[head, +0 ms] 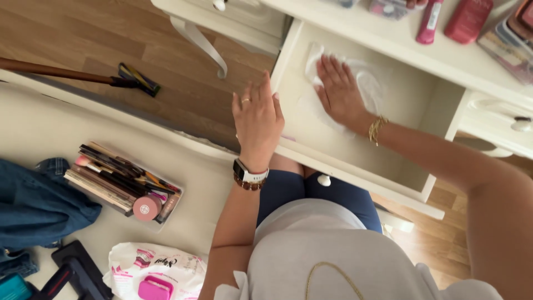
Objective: Cleaning a vanity drawer with wet wipes and organizing makeup products inside.
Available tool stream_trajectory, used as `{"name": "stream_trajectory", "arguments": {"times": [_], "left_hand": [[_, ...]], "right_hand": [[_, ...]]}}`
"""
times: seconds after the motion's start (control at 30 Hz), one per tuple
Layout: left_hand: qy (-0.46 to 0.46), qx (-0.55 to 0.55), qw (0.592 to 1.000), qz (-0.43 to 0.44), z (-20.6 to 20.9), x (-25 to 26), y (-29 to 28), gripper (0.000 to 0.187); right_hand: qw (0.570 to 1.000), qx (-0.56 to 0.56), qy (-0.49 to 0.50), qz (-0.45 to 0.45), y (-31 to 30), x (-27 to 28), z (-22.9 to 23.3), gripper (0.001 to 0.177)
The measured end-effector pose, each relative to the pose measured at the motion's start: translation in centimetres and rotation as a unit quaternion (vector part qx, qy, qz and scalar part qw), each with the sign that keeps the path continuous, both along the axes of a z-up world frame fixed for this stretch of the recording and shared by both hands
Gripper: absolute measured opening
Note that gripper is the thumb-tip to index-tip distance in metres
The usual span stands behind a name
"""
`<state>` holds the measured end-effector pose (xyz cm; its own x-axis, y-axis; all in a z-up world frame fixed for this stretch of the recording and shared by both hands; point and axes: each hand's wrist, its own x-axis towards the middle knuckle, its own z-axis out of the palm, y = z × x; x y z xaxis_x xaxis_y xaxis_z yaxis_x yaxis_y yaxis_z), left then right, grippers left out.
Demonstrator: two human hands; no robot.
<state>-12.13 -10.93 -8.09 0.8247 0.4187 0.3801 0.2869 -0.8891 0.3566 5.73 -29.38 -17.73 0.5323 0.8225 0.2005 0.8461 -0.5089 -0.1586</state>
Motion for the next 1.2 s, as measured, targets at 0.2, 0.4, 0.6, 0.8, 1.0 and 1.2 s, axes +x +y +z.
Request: {"name": "stream_trajectory", "arguments": {"times": [0.2,0.4,0.6,0.8,1.0,1.2], "left_hand": [[0.001,-0.034,0.999,-0.005,0.8,-0.3,0.1,0.047],[-0.043,-0.032,0.999,-0.009,0.1,-0.5,0.1,0.042],[-0.036,-0.060,0.998,-0.011,0.7,-0.6,0.2,0.039],[-0.048,-0.067,0.997,-0.011,0.6,-0.6,0.1,0.038],[-0.047,-0.075,0.996,-0.010,0.7,-0.6,0.1,0.038],[-0.050,-0.065,0.996,-0.020,0.9,-0.5,0.1,0.037]], "right_hand": [[0.970,-0.108,0.058,0.209,-0.1,-4.8,4.0,0.062],[0.995,-0.077,0.051,0.041,3.4,1.6,5.4,0.064],[0.994,-0.039,-0.035,-0.093,6.3,2.9,2.5,0.065],[0.996,-0.068,-0.060,0.008,5.5,1.4,1.8,0.067],[0.985,0.095,-0.097,0.110,3.2,-0.9,3.7,0.036],[0.992,-0.036,0.121,0.014,5.3,-7.1,6.9,0.038]]}}
